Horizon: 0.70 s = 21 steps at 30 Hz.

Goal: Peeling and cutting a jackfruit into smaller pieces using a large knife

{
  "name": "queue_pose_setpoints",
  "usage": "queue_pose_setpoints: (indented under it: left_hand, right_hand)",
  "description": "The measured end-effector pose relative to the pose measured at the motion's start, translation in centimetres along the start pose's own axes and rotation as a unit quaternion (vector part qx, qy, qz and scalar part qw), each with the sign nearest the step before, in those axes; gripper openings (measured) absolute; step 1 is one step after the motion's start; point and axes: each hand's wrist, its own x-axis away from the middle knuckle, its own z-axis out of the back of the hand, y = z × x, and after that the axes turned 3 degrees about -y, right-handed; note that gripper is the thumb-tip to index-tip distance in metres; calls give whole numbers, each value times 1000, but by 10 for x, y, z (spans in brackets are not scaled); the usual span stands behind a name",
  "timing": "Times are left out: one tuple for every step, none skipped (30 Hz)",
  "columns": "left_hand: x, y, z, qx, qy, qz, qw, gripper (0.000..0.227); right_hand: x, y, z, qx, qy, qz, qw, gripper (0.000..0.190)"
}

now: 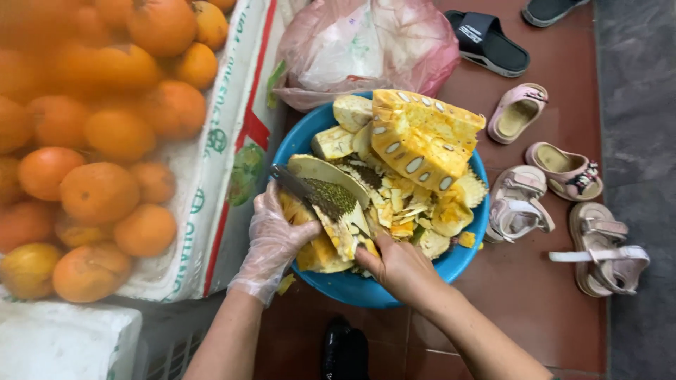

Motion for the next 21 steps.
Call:
queue_pose_setpoints:
  left_hand:
    - [-1, 2, -2, 1, -3, -1, 1000, 125]
    - [-2, 3, 0, 8, 2, 23, 1000, 112]
    - [-4, 3, 2, 15, 7, 46, 999, 99]
    - [-5, 0, -1, 18, 6, 45, 999, 99]
    - [-5, -3, -4, 9, 20, 13, 1000, 101]
    - [-1, -10, -4, -3, 33, -15, 999, 103]
    - [1, -12, -5, -4, 32, -12, 999, 103]
    - [0, -11, -5, -4, 36, -10, 999, 102]
    - [0, -10, -6, -5, 39, -9, 999, 101]
    - [1, -5, -7, -4, 38, -9, 999, 101]
    - [4, 1, -8, -23, 23, 6, 999, 102]
    - [5, 6, -5, -45, 11, 22, 999, 104]
    - [7, 5, -2, -47, 12, 21, 999, 104]
    - [6, 6, -3, -48, 13, 19, 999, 106]
    - [5, 7, -4, -49, 14, 17, 999, 107]
    - [6, 10, -5, -47, 11, 16, 999, 107]
    - [6, 11, -7, -35, 10, 27, 999, 106]
    - [8, 10, -4, -26, 11, 42, 999, 105]
    - [7, 4, -2, -26, 12, 43, 999, 105]
    - [5, 1, -3, -24, 14, 36, 999, 105]
    - [2, -3, -5, -22, 15, 29, 999, 104]
  right_hand:
    - [12, 9, -1, 0, 0, -4, 1000, 69]
    - [21, 14, -2, -6, -27, -40, 999, 65]
    - [31, 19, -4, -12, -53, -76, 996, 60]
    - [30, 33, -13, -10, -52, -77, 996, 60]
    - [29, 47, -22, 2, -41, -88, 995, 62]
    - [30, 60, -36, 13, -34, -98, 995, 64]
    - [28, 47, -30, 13, -37, -98, 994, 64]
    - [24, 34, -21, 7, -39, -102, 994, 63]
    - [20, 22, -12, 1, -41, -106, 994, 62]
    - [12, 12, -4, 1, -42, -108, 993, 62]
    - [3, 3, 4, -36, -11, -67, 997, 67]
    - [-7, -10, 12, -74, 20, -23, 997, 72]
    - [-5, -12, 12, -76, 20, -23, 997, 72]
    - [-3, -12, 15, -76, 18, -17, 997, 74]
    - [-3, -11, 18, -76, 17, -12, 997, 76]
    - [7, -5, 16, -75, 18, -15, 997, 76]
    - [16, 1, 13, -75, 9, -45, 996, 70]
    - [23, 4, 7, -76, -3, -70, 995, 64]
    - [26, 16, -1, -76, -5, -69, 995, 64]
    - [29, 31, -6, -65, -16, -86, 994, 63]
    - [32, 46, -11, -53, -26, -103, 993, 62]
